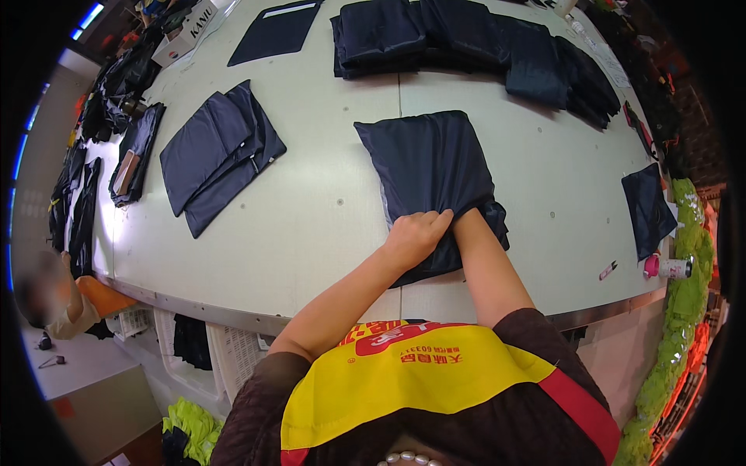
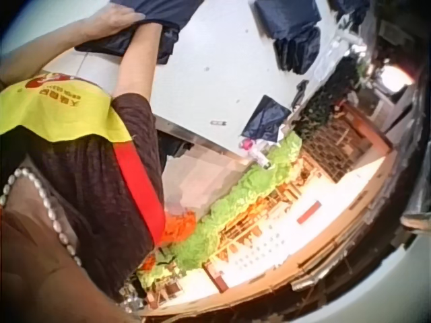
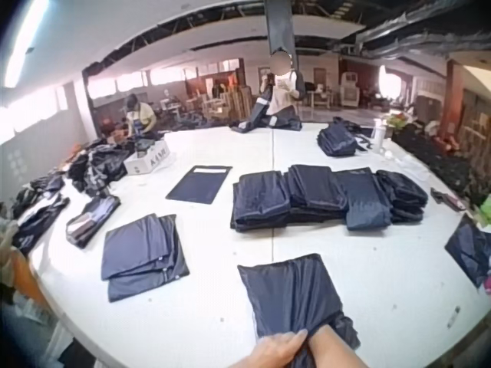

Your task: The person folds a dark blue jacket on a table, then places it into a plastic bag and seals it. They repeat the process with another jacket, folding and bagging it. The person also uses scissors to cut a tag off a jacket before folding it.

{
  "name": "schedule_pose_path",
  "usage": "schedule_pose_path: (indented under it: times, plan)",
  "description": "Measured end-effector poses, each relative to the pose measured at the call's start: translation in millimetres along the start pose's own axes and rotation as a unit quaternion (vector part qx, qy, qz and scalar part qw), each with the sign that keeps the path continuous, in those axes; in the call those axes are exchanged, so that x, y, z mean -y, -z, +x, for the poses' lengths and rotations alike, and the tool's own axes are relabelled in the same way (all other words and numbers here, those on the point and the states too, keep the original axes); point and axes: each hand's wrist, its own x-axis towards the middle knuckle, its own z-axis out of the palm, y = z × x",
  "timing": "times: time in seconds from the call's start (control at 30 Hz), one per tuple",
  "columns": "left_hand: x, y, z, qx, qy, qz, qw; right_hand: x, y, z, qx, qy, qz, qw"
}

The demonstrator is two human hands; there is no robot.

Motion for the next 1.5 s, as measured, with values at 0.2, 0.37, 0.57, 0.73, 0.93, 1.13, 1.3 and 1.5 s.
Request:
schedule_pose_path:
  times: [0.2, 0.37, 0.57, 0.73, 0.93, 1.13, 1.3, 1.5]
  plan:
    - [-7, 2, -4, -0.008, 0.054, 0.025, 0.998, 1, 7, -13, -0.009, 0.008, -0.021, 1.000]
    - [-5, 1, -16, 0.054, 0.053, 0.032, 0.997, -7, 5, -11, -0.014, 0.017, -0.027, 0.999]
    - [-13, 4, -9, 0.113, 0.137, -0.030, 0.984, -18, -2, -5, 0.123, -0.111, 0.070, 0.984]
    - [-7, 13, -24, 0.075, 0.147, 0.027, 0.986, 6, 64, -45, 0.332, -0.099, 0.269, 0.898]
    - [30, 10, -38, 0.089, 0.097, 0.036, 0.991, -9, 154, -79, 0.256, 0.266, 0.147, 0.917]
    - [39, 15, -40, 0.039, 0.181, -0.144, 0.972, -12, 115, -75, 0.142, 0.201, 0.171, 0.954]
    - [-24, 48, -73, -0.088, 0.057, -0.065, 0.992, -14, 139, -95, 0.194, 0.230, 0.095, 0.949]
    - [-59, 1, -110, 0.061, -0.076, 0.105, 0.990, -10, 144, -88, 0.245, 0.270, -0.013, 0.931]
